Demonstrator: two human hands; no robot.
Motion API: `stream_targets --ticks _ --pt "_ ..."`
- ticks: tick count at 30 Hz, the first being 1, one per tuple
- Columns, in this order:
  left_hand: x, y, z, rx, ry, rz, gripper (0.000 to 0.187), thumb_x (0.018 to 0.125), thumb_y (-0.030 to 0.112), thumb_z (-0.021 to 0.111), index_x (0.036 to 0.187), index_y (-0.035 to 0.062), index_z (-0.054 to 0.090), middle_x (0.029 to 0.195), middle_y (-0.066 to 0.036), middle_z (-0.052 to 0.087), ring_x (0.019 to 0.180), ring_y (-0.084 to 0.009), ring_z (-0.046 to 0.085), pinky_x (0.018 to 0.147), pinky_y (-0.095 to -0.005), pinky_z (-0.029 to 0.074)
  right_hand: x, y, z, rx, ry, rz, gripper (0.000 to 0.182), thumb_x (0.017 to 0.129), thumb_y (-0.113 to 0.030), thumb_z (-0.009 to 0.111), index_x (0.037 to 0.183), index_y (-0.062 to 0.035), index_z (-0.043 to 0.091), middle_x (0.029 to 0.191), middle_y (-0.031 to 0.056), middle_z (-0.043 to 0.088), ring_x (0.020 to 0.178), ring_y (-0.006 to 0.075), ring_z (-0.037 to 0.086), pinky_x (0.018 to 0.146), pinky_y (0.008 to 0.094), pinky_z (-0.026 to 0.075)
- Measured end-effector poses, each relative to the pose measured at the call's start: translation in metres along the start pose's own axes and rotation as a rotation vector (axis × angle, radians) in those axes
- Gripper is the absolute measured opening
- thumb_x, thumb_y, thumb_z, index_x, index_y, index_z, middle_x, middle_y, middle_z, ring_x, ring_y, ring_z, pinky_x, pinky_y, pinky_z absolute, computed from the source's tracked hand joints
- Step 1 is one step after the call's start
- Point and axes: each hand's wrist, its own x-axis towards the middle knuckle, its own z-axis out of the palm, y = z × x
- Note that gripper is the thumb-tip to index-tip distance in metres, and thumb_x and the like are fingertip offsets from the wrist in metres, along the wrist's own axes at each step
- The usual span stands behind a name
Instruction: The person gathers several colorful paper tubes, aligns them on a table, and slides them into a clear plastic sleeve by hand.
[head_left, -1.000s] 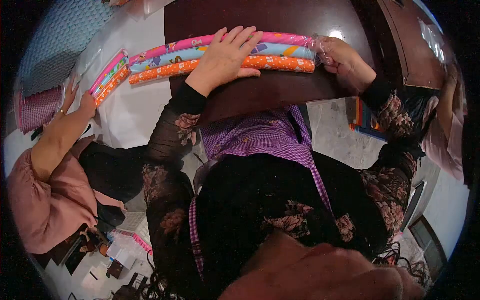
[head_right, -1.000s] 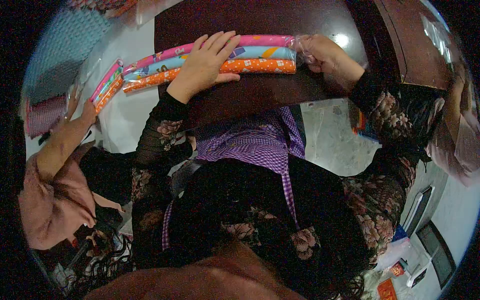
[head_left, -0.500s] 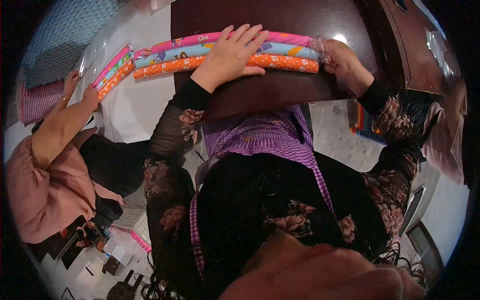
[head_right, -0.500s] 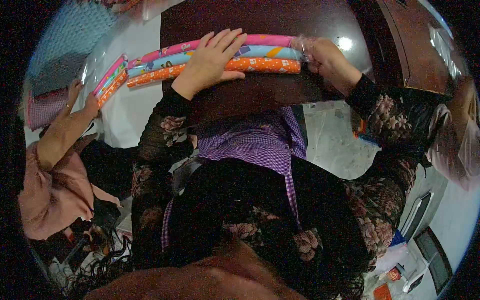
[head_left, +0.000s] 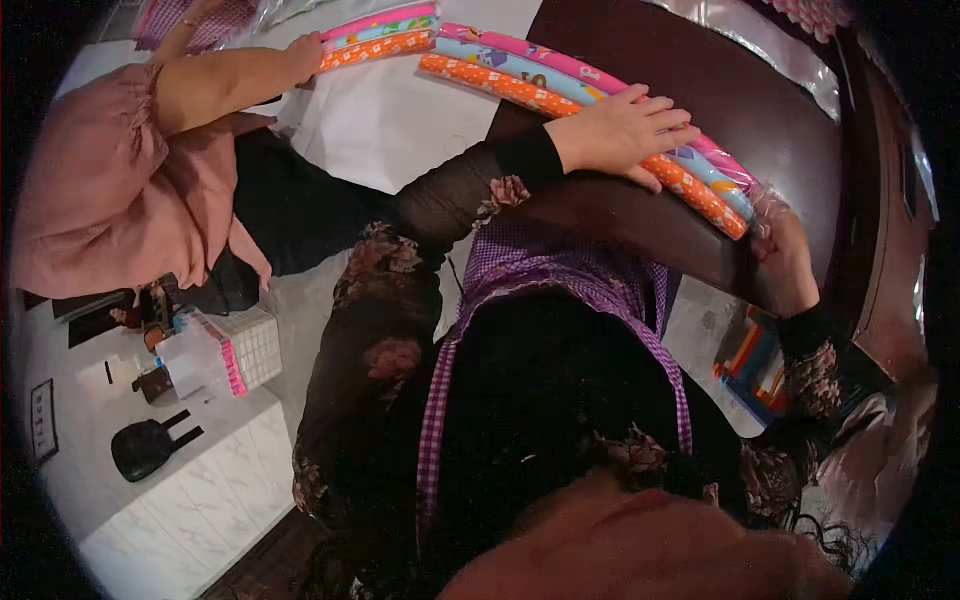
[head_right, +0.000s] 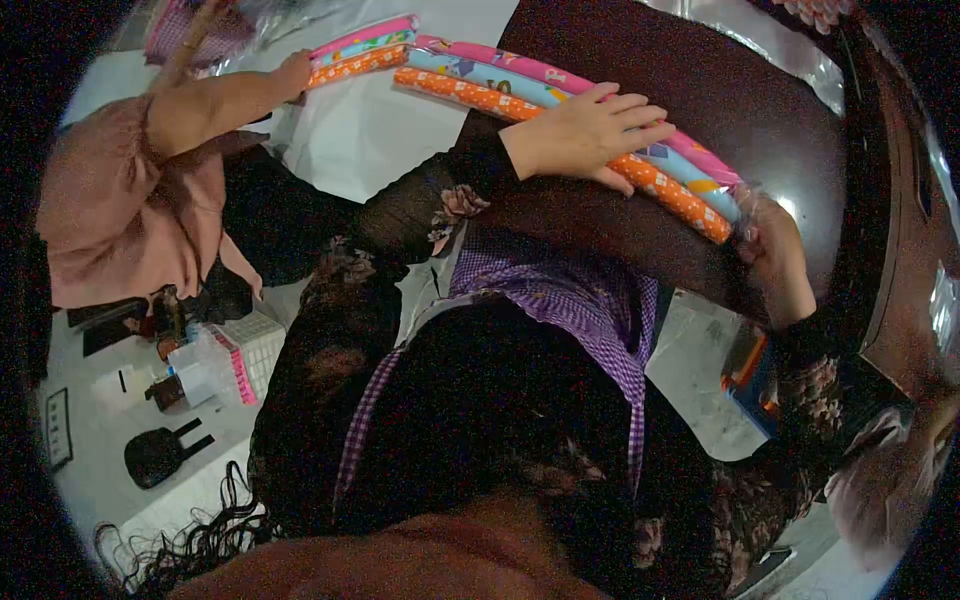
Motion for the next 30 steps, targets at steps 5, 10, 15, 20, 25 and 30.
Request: stream_targets --ticks 5,10,15,20,25,30 --pt "-0.001 -0.002 0.003 0.007 0.085 0.029 0.083 0.075 0.062 0.067 0.139 0.0114 0.047 0.132 -0.007 0.052 0.119 -0.0242 0.05 0.097 -0.0397 0.039 -0.005 -0.001 -0.01 -0.124 0.084 -0.016 0.016 0.09 -0.023 0.067 0.099 -0.0103 0.063 0.055 -0.0079 0.041 0.042 0.0057 0.032 0.038 0.0235 0.023" --pt "-0.001 -0.004 -0.002 -0.056 0.044 0.033 0.085 0.075 0.062 0.066 0.14 0.0106 0.046 0.133 -0.008 0.052 0.121 -0.026 0.049 0.098 -0.04 0.039 -0.008 -0.004 -0.005 -0.066 0.082 -0.049 0.014 0.092 -0.022 0.063 0.099 -0.0096 0.063 0.058 -0.0074 0.043 0.045 0.0054 0.034 0.039 0.0237 0.024" --pt "-0.002 -0.004 -0.002 -0.108 0.022 0.041 0.087 0.076 0.061 0.064 0.143 0.0094 0.042 0.137 -0.01 0.05 0.125 -0.0283 0.048 0.102 -0.0424 0.038 -0.026 -0.014 0.015 -0.02 0.133 -0.045 0.015 0.093 -0.023 0.059 0.101 -0.0096 0.063 0.063 -0.0077 0.046 0.049 0.0052 0.036 0.042 0.0231 0.026" --pt "0.003 -0.003 0.0 -0.004 0.002 0.051 0.087 0.076 0.057 0.067 0.143 0.0084 0.041 0.138 -0.009 0.05 0.125 -0.0271 0.047 0.102 -0.0394 0.038 -0.028 -0.001 -0.011 -0.234 -0.111 -0.353 0.02 0.097 -0.018 0.05 0.112 -0.009 0.058 0.1 0.0005 0.056 0.09 0.0097 0.05 0.077 0.0253 0.042" --pt "0.007 -0.004 0.008 -0.015 0.002 0.076 0.086 0.078 0.055 0.068 0.145 0.0097 0.038 0.142 -0.009 0.047 0.127 -0.0265 0.046 0.105 -0.0397 0.036 -0.051 0.006 -0.005 -0.005 -0.191 -0.339 0.033 0.099 -0.015 0.052 0.131 -0.0068 0.053 0.124 0.0041 0.051 0.117 0.015 0.05 0.098 0.029 0.043" --pt "0.009 -0.002 0.011 -0.049 -0.008 0.077 0.087 0.077 0.052 0.071 0.145 0.0095 0.039 0.142 -0.01 0.046 0.127 -0.0284 0.046 0.106 -0.0406 0.037 0.01 0.037 -0.042 0.175 -0.097 -0.234 0.03 0.099 -0.023 0.054 0.124 -0.0076 0.06 0.087 -0.005 0.056 0.072 0.0043 0.049 0.057 0.022 0.039"
